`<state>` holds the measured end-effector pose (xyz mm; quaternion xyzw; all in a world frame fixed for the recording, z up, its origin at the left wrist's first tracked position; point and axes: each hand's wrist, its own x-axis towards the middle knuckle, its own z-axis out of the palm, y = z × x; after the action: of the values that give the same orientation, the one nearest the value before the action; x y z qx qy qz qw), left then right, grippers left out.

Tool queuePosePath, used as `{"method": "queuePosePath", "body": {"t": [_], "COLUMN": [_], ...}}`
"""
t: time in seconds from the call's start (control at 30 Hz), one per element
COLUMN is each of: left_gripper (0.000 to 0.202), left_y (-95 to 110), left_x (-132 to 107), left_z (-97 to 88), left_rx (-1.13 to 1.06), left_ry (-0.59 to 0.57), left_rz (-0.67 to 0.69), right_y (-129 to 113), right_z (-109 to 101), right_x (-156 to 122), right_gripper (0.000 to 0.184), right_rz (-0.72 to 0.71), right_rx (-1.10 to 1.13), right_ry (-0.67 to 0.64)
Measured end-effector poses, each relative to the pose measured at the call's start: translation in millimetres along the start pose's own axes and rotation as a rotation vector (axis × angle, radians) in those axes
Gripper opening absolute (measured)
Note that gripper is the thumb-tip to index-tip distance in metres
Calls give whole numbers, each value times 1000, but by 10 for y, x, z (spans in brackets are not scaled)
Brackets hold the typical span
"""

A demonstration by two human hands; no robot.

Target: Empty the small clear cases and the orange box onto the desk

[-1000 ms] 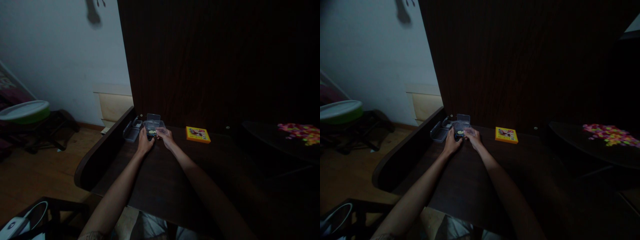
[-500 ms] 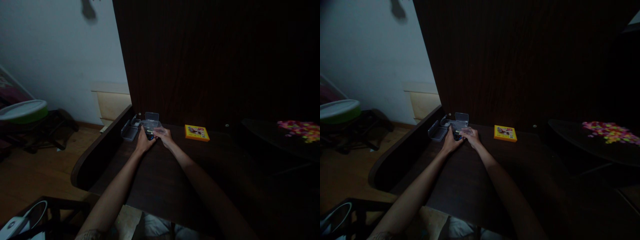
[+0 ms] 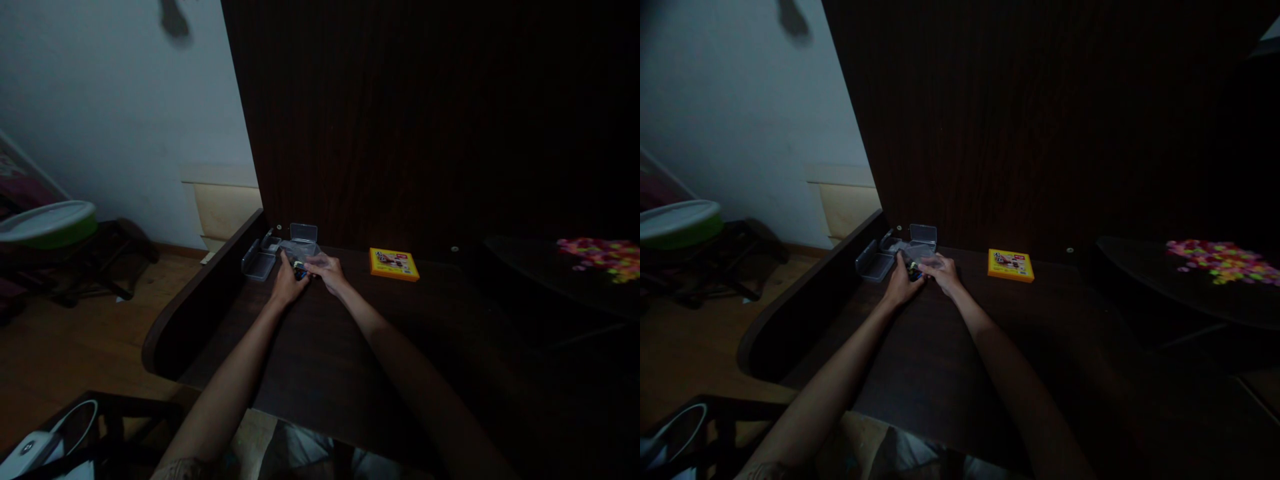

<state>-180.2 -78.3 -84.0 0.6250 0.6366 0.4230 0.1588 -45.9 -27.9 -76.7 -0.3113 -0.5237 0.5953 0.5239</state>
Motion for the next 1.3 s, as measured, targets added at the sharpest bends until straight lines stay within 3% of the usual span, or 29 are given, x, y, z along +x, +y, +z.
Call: {"method": "queuePosePath", "body": {"t": [0.27,0.43,0.6,0.97,1.1,1.3], "left_gripper": [99,80,66,64,74,86], "left_y": [-25,10,108,130,118,82], "left_x": [-1,-20,-66,-121,-106,-73], "left_z": [30,17,-20,-31,-24,-18], "left_rx": [7,-46,-34,-57,-50,24], "left_ry": [37,97,123,133,144,89], "left_rz": [-26,6,-66,-56,-26,50], "right_y": [16,14,-25,-84,-53,38], "right_z": [-20,-29,-15,-27,-18,-35], "right_x": [-12,-22,-40,-32,-34,17], "right_gripper": [42,39,39,39,42,42], "right_rz": [-23,-49,-44,-74,-25,-47], "right_rx": [-18,-26,-38,-70,8,40], "right_ry": [-40,-67,-85,-114,-58,136]}}
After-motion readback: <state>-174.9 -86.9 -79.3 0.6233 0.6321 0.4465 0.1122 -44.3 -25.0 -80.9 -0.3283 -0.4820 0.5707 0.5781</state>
